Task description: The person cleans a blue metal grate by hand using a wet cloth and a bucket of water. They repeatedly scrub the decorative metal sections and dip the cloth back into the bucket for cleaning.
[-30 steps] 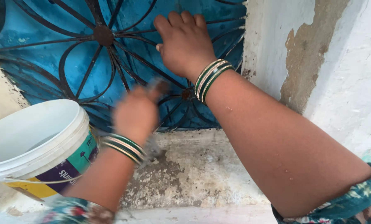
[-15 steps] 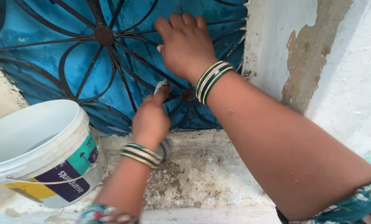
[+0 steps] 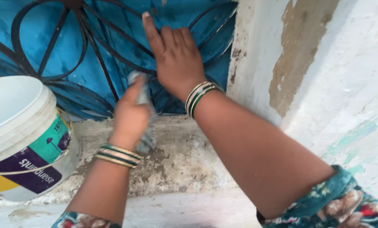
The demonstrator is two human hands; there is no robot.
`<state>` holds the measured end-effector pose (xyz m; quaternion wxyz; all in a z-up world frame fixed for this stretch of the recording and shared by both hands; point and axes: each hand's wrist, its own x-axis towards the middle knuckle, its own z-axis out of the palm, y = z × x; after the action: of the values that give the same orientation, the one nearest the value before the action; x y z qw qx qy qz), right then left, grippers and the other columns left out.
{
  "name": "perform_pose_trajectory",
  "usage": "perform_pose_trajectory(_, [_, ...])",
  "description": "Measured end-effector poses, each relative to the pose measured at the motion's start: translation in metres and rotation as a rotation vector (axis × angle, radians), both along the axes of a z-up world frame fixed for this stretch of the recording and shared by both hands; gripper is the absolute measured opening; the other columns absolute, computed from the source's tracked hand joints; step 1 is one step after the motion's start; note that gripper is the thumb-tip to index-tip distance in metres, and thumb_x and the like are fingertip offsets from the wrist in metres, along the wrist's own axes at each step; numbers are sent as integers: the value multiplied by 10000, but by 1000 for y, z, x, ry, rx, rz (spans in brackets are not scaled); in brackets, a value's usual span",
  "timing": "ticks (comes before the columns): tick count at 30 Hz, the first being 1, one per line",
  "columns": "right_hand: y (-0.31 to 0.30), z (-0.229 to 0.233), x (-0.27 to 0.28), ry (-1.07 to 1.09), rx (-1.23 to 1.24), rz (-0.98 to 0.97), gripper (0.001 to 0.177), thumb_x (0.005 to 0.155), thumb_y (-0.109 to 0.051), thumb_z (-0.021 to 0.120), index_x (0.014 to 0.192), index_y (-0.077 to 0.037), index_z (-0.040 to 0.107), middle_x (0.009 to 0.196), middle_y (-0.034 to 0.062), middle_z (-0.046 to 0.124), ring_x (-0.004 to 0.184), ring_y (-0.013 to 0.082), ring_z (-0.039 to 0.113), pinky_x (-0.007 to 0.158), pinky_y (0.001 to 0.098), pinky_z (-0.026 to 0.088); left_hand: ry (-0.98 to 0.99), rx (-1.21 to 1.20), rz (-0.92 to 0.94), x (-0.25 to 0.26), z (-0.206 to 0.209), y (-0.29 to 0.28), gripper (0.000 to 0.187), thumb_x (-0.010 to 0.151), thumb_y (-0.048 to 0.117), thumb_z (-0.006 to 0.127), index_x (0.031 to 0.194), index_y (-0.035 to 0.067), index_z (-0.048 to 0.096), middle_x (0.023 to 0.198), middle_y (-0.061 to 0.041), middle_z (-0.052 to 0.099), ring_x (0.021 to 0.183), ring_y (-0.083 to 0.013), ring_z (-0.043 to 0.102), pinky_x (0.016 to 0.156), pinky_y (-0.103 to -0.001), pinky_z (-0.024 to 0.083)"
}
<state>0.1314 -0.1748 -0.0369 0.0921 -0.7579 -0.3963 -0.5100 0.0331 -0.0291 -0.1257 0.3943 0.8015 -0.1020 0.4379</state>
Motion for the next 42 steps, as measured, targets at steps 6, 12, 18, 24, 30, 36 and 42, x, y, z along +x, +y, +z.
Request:
perform_pose_trajectory(6, [5, 3, 2, -114, 55, -20, 804, 928, 4, 534, 1626, -84, 144, 1204, 152, 588, 1129, 332, 581, 1177, 505, 346, 728, 13, 550, -31, 7, 9, 707, 841, 155, 622, 1527, 239, 474, 1300, -213, 652, 1155, -408, 646, 1000, -489, 500])
perform_pose_trajectory(12, [10, 1, -1, -142, 75, -60, 786, 925, 4, 543, 1619, -61, 178, 1191, 170, 583, 1134, 356, 576, 1165, 510, 355, 481, 46, 393, -1, 2, 33, 579, 830, 87, 573, 1404, 153, 623, 1234, -237, 702, 1135, -400, 681, 980, -446, 540])
perform_pose_trajectory(18, [5, 0, 5, -204, 85, 2, 784, 968, 0, 564, 1642, -70, 168, 1212, 158, 592, 1133, 349, 577, 1168, 509, 356, 632, 58, 473, -13, 40, -18, 712, 819, 87, 564, 1506, 267, 522, 1227, -244, 672, 1130, -423, 648, 970, -488, 503])
perform_pose_trajectory(24, [9, 3, 5, -113, 75, -24, 800, 934, 24, 539, 1634, -89, 167, 1191, 165, 601, 1126, 346, 591, 1166, 517, 359, 706, 72, 493, -24, 5, 23, 692, 812, 91, 551, 1498, 137, 477, 1231, -280, 646, 1120, -456, 636, 966, -506, 502])
perform_pose_trajectory(30, [4, 1, 0, -138, 107, 47, 822, 918, 19, 550, 1635, -102, 167, 1185, 148, 589, 1129, 341, 578, 1184, 518, 348, 518, -97, 616, -29, -24, -1, 665, 822, 90, 560, 1484, 136, 530, 1186, -284, 677, 1061, -458, 657, 928, -518, 513])
perform_pose_trajectory(36, [7, -6, 2, -135, 130, 34, 829, 950, 55, 529, 1660, -95, 129, 1197, 137, 571, 1129, 331, 557, 1197, 464, 351, 152, -155, 397, -41, -17, -16, 572, 823, 10, 518, 1379, 74, 638, 1220, -230, 720, 1044, -367, 725, 925, -428, 556])
perform_pose_trajectory(42, [5, -2, 1, -163, 134, 50, 852, 922, 45, 550, 1653, -104, 139, 1178, 120, 580, 1125, 316, 562, 1178, 459, 353, 33, -11, 282, 6, -6, -37, 550, 790, -5, 549, 1329, 41, 645, 1229, -246, 699, 1097, -404, 684, 968, -447, 532])
